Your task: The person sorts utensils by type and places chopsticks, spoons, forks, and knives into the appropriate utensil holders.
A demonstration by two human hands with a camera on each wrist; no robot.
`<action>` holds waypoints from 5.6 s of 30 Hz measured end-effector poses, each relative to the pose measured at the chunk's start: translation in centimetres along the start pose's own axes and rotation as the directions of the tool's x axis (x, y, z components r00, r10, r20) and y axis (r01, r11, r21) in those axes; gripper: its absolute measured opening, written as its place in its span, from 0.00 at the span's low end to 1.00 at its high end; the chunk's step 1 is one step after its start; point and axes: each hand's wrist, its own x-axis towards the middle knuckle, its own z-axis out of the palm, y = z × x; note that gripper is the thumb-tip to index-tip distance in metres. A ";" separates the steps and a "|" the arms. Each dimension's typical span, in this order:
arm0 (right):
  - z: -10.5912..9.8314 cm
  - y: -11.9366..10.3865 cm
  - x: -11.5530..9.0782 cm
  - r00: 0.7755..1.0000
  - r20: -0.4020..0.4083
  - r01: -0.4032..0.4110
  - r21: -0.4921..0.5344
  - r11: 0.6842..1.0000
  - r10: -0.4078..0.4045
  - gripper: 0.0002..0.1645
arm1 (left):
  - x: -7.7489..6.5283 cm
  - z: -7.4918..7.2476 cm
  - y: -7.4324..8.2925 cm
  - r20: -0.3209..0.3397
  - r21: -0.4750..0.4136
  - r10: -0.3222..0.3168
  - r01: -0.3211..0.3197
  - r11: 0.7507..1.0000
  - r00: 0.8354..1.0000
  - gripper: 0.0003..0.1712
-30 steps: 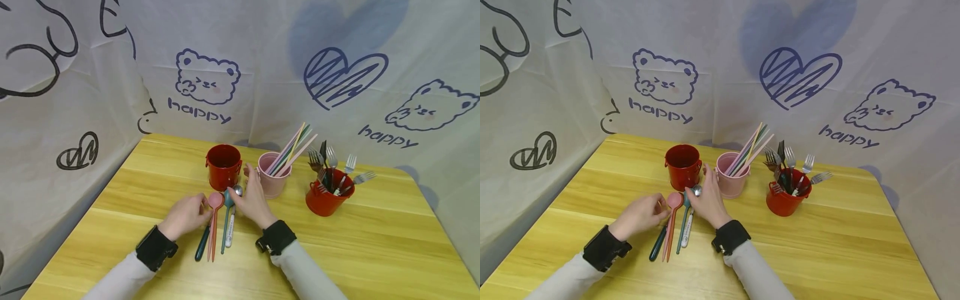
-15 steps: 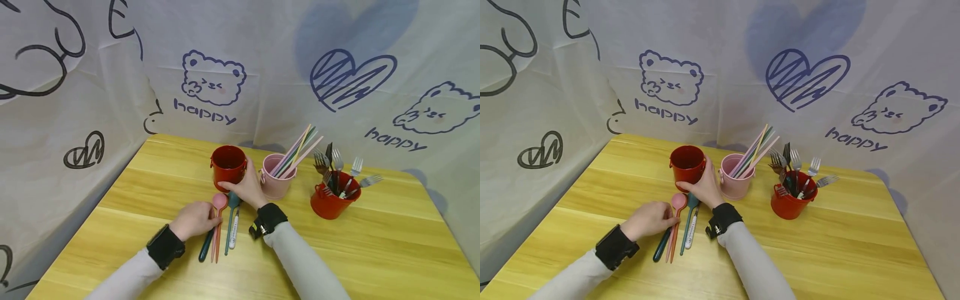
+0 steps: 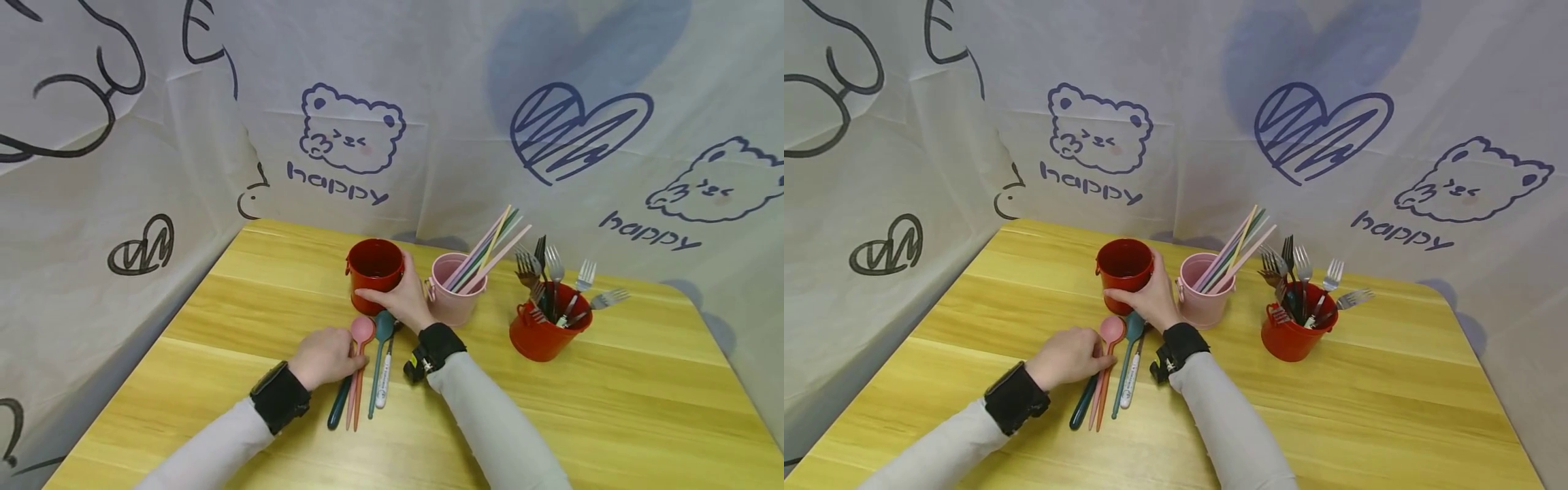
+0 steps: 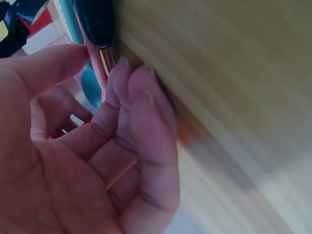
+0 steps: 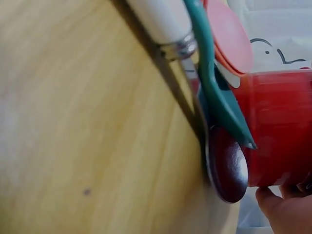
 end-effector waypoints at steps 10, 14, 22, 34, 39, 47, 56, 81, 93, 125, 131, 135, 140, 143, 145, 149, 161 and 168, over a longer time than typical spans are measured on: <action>-0.7 -1.8 -1.2 1.000 0.019 0.014 0.013 1.000 -0.014 0.53 | 0.0 0.0 -0.7 0.033 -0.099 -0.042 0.045 0.994 0.999 0.17; -1.1 -3.6 -1.8 0.999 0.023 0.026 0.015 1.000 -0.026 0.51 | -0.1 -0.1 -1.1 0.040 -0.147 -0.046 0.052 0.988 0.998 0.19; -0.9 -2.5 -1.3 0.999 0.016 0.032 0.018 0.999 -0.032 0.52 | -0.9 -1.0 -2.0 0.005 -0.199 -0.049 0.049 0.979 0.999 0.18; -0.7 -0.4 -0.6 1.000 0.025 0.004 -0.012 1.000 -0.004 0.54 | -2.0 -3.1 -4.1 -0.023 -0.258 -0.033 0.026 0.966 0.999 0.09; -1.0 -2.4 -1.3 0.999 0.030 0.031 0.015 0.999 -0.032 0.52 | -2.0 -4.6 -4.7 -0.071 -0.256 -0.002 -0.017 0.967 0.997 0.08; -1.4 -3.8 -1.9 0.998 0.048 0.046 0.015 0.999 -0.046 0.52 | -0.6 -7.0 -5.0 -0.211 -0.205 0.048 -0.092 0.974 0.976 0.10; -1.5 -3.7 -1.9 0.998 0.047 0.043 0.018 0.999 -0.043 0.51 | 0.7 -9.5 -3.1 -0.446 -0.194 0.077 -0.180 0.964 0.892 0.10; -1.0 -0.7 -0.8 0.998 0.048 0.030 -0.036 0.999 -0.028 0.53 | 5.9 -11.7 3.1 -0.763 -0.214 0.178 -0.503 0.837 0.621 0.11; -1.1 -0.5 -0.7 0.997 0.064 0.036 -0.074 0.997 -0.032 0.55 | 8.1 -8.6 1.9 -0.572 -0.227 0.171 -0.356 0.906 0.802 0.13; -0.8 0.5 -0.5 0.996 0.044 0.080 -0.062 0.995 -0.078 0.52 | 4.4 -4.8 -1.3 -0.555 -0.233 0.124 -0.297 0.926 0.823 0.10; -0.8 0.5 -0.6 0.995 0.035 0.097 -0.059 0.994 -0.095 0.51 | 3.3 -4.1 -1.8 -0.518 -0.226 0.116 -0.266 0.937 0.848 0.11; -0.7 0.4 -0.6 0.996 0.033 0.088 -0.062 0.994 -0.087 0.51 | 2.6 -3.6 -2.0 -0.486 -0.203 0.122 -0.248 0.947 0.865 0.10; -0.9 0.2 -0.7 0.996 0.039 0.077 -0.056 0.995 -0.075 0.51 | 1.8 -2.8 -2.0 -0.422 -0.172 0.122 -0.212 0.962 0.898 0.09; -1.0 -0.4 -0.9 0.996 0.043 0.078 -0.042 0.996 -0.077 0.51 | 1.5 -2.4 -1.8 -0.375 -0.156 0.121 -0.191 0.969 0.919 0.09; -1.0 -0.9 -1.0 0.996 0.041 0.080 -0.024 0.996 -0.079 0.51 | 1.2 -2.2 -1.6 -0.343 -0.152 0.116 -0.176 0.973 0.932 0.09; -1.0 -1.5 -1.1 0.996 0.037 0.084 0.004 0.996 -0.084 0.50 | 0.6 -1.8 -1.1 -0.263 -0.146 0.102 -0.145 0.979 0.959 0.10; -0.8 0.3 -0.7 0.999 0.037 0.040 -0.056 0.998 -0.038 0.53 | -0.4 -0.1 -0.4 -0.084 -0.069 0.108 -0.114 0.991 0.991 0.14; -0.7 0.3 -0.7 0.999 0.034 0.040 -0.062 0.997 -0.038 0.52 | -0.5 0.5 -0.2 -0.058 0.013 0.079 -0.079 0.997 0.995 0.19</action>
